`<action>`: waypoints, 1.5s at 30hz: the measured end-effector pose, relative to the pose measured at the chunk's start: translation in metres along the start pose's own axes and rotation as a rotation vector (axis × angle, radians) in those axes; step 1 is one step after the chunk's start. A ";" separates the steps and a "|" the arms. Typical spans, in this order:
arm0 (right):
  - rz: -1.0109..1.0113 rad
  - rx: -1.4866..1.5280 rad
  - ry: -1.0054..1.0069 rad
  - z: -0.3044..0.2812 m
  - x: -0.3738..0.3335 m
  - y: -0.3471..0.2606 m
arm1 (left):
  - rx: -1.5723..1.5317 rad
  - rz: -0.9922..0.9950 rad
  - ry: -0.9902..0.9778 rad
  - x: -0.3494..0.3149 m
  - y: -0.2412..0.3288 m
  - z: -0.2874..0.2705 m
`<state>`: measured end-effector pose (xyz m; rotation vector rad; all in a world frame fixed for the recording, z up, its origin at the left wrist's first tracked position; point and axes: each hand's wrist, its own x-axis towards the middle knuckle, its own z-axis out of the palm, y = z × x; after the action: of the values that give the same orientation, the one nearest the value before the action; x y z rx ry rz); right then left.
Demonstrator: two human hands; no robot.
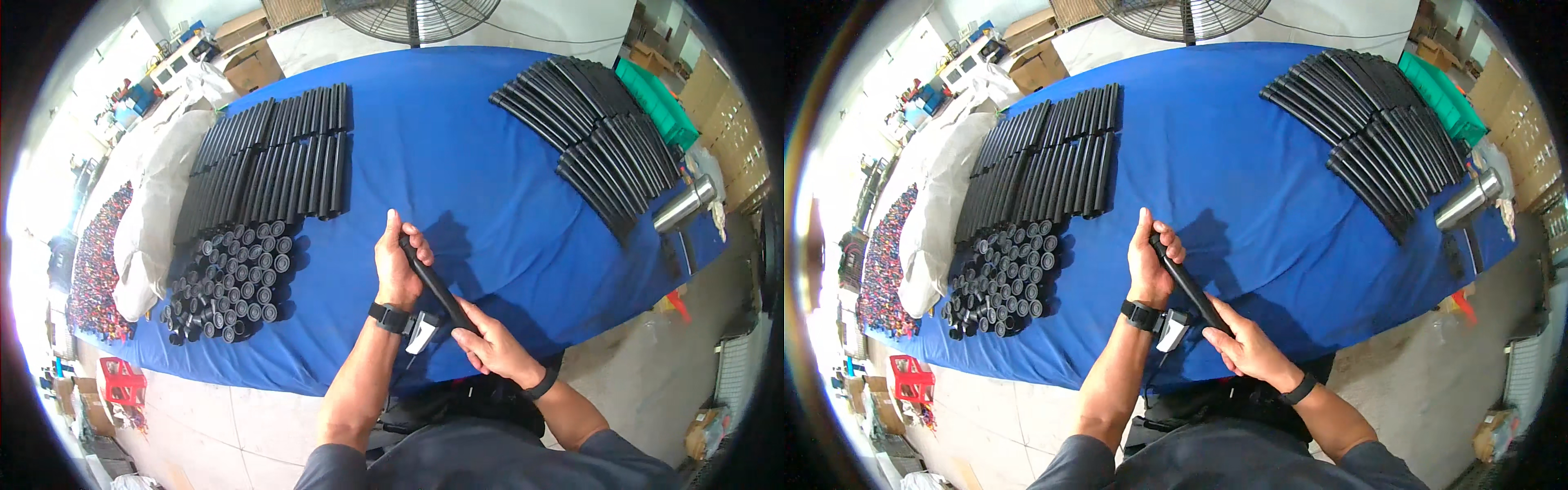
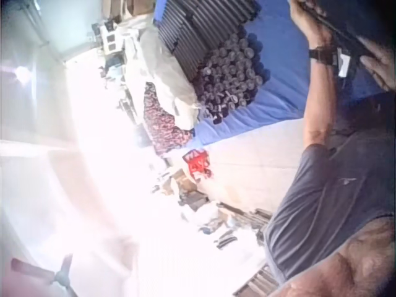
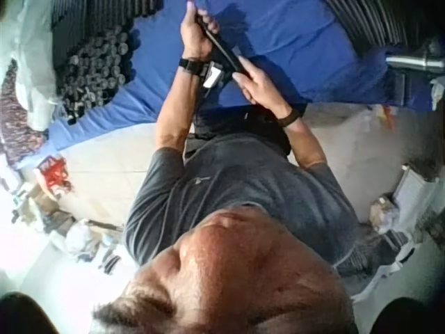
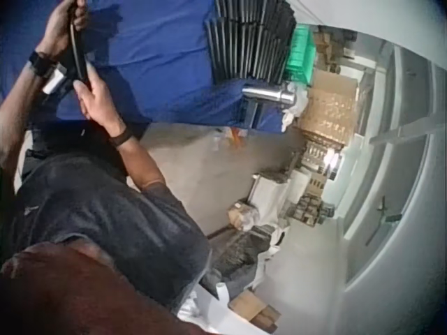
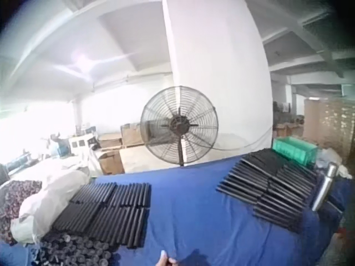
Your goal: The person repeatedly picks up a black cylindrical pipe and a smaller black cap from a blue-covered table, inserts the cap into the pipe, and places the assembled unit into a growing stack. The person also periodically gathers and aligns stacks of completed assemblies. The task continues with the same repetitive pick, insert, and stack pattern throughout the clip.
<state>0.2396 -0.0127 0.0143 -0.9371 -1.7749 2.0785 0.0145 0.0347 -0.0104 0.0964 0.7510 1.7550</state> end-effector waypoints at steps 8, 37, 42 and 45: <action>-0.019 -0.189 0.074 -0.002 -0.002 -0.001 | -0.039 -0.023 0.002 0.012 -0.011 -0.015; -0.808 -0.758 0.579 0.017 0.026 -0.056 | -0.298 -0.092 -0.366 0.051 0.014 -0.039; -1.046 -0.691 0.676 0.022 0.047 -0.088 | -0.277 -0.097 -0.356 0.052 0.014 -0.046; -1.086 -0.813 0.655 0.017 0.050 -0.104 | -0.199 -0.074 -0.371 0.049 0.015 -0.039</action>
<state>0.1685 0.0259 0.0988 -0.4650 -2.0002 0.3322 -0.0310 0.0602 -0.0484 0.2488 0.3052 1.6687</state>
